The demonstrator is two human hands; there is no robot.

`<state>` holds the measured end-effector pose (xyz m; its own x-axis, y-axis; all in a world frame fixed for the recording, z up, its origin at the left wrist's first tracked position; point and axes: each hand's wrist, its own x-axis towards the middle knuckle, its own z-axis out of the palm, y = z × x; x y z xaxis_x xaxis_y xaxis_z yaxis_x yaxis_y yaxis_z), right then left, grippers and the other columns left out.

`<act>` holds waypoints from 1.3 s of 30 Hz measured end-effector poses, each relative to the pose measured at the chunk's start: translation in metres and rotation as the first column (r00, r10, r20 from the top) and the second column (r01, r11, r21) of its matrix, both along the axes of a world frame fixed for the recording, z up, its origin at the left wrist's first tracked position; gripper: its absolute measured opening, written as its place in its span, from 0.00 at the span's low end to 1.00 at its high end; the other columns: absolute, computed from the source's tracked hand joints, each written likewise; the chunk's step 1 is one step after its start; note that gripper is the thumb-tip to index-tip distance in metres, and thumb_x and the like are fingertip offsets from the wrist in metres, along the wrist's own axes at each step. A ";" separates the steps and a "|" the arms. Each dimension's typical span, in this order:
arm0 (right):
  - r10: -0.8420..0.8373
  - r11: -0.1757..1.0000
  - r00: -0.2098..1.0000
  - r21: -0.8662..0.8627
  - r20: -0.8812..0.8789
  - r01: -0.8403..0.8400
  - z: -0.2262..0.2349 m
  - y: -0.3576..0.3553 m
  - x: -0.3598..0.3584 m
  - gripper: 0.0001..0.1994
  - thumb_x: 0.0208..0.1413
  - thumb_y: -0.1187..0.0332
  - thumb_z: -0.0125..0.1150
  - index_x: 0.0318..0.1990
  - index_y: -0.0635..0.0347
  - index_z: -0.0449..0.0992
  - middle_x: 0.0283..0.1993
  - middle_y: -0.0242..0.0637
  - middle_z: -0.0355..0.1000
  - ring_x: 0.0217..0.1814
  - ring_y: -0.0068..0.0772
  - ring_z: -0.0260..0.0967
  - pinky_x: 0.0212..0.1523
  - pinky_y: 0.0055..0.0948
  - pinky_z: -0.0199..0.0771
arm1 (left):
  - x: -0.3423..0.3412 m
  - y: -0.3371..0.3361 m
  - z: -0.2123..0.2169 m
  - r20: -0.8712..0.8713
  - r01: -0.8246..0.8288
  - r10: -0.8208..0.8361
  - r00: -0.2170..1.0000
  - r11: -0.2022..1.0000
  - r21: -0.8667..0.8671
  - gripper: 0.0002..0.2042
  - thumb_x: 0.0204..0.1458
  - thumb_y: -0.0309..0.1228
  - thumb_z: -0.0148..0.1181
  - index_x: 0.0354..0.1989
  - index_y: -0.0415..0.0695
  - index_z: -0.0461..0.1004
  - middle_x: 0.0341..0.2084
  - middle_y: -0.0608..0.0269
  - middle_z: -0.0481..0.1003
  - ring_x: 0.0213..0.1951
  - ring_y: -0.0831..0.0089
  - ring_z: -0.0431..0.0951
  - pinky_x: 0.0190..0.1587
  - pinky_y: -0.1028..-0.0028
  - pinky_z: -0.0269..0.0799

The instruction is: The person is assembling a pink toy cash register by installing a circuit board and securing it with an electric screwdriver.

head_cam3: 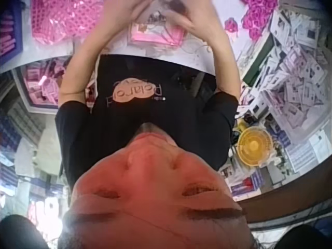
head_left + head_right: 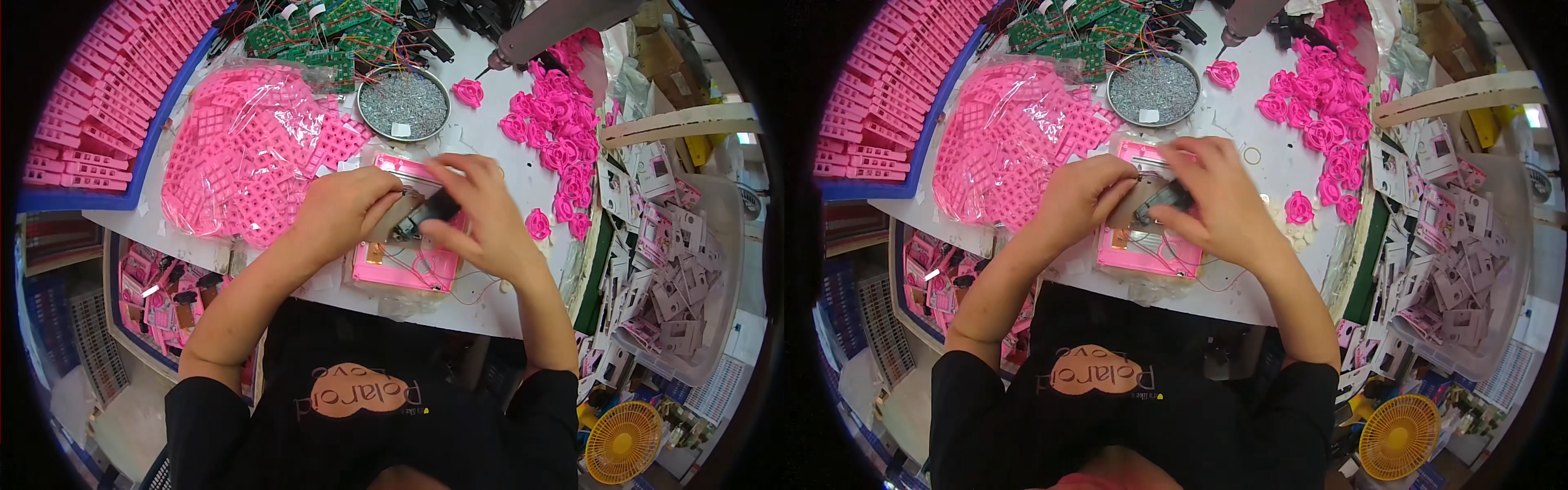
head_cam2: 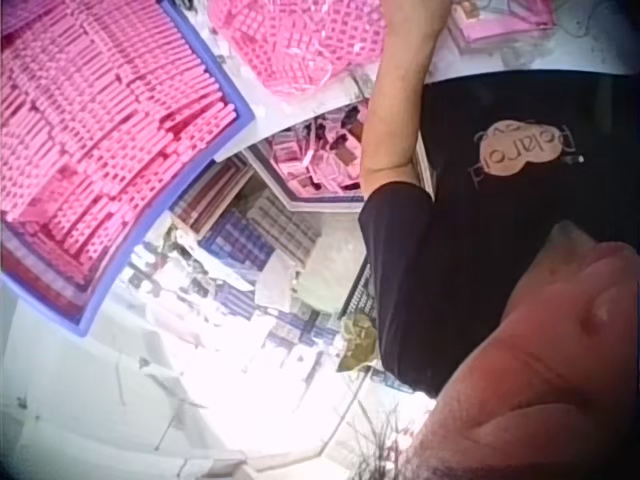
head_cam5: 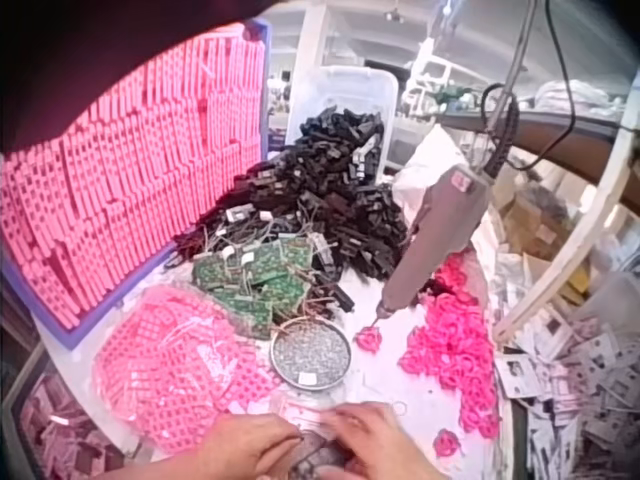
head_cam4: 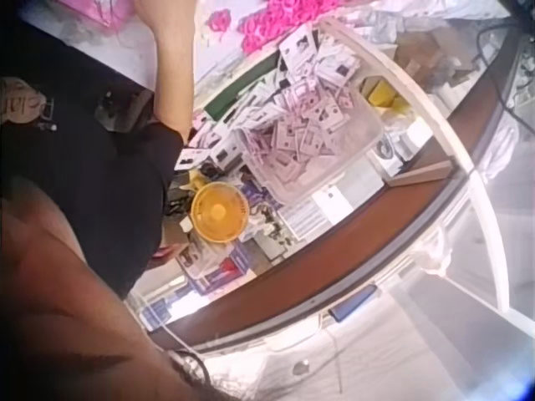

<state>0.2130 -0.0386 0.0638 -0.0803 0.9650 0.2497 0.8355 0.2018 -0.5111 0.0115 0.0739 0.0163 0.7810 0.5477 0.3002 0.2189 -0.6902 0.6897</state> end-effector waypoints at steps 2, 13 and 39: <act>0.105 0.994 0.994 0.009 -0.033 -0.105 -0.007 0.002 0.000 0.22 0.47 0.59 0.70 0.49 0.60 0.77 0.56 0.43 0.69 0.61 0.54 0.61 0.60 0.47 0.67 | 0.003 -0.001 -0.001 0.003 -0.024 0.024 1.000 1.000 0.010 0.06 0.56 0.28 0.63 0.40 0.41 0.78 0.31 0.54 0.78 0.32 0.55 0.80 0.35 0.65 0.75; 0.143 0.987 0.989 -0.080 0.018 -0.141 -0.021 -0.005 0.037 0.27 0.43 0.71 0.71 0.55 0.58 0.74 0.52 0.39 0.74 0.51 0.42 0.70 0.48 0.39 0.75 | 0.003 0.003 0.000 0.023 -0.096 0.098 0.995 0.993 -0.068 0.07 0.57 0.28 0.63 0.41 0.41 0.79 0.31 0.56 0.80 0.30 0.64 0.81 0.33 0.69 0.75; 0.111 0.991 0.991 -0.062 -0.068 -0.116 -0.031 -0.011 0.002 0.26 0.43 0.69 0.72 0.53 0.56 0.74 0.52 0.40 0.70 0.55 0.49 0.66 0.56 0.43 0.70 | 0.021 0.046 0.025 -0.358 0.531 -0.418 0.835 0.781 0.329 0.05 0.51 0.31 0.64 0.34 0.46 0.76 0.26 0.61 0.76 0.31 0.58 0.79 0.33 0.61 0.75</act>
<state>0.2149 -0.0499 0.0331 -0.1760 0.9650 0.1944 0.7740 0.2577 -0.5784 0.0327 0.1197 0.0417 0.9859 -0.0379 0.1629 -0.0858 -0.9508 0.2978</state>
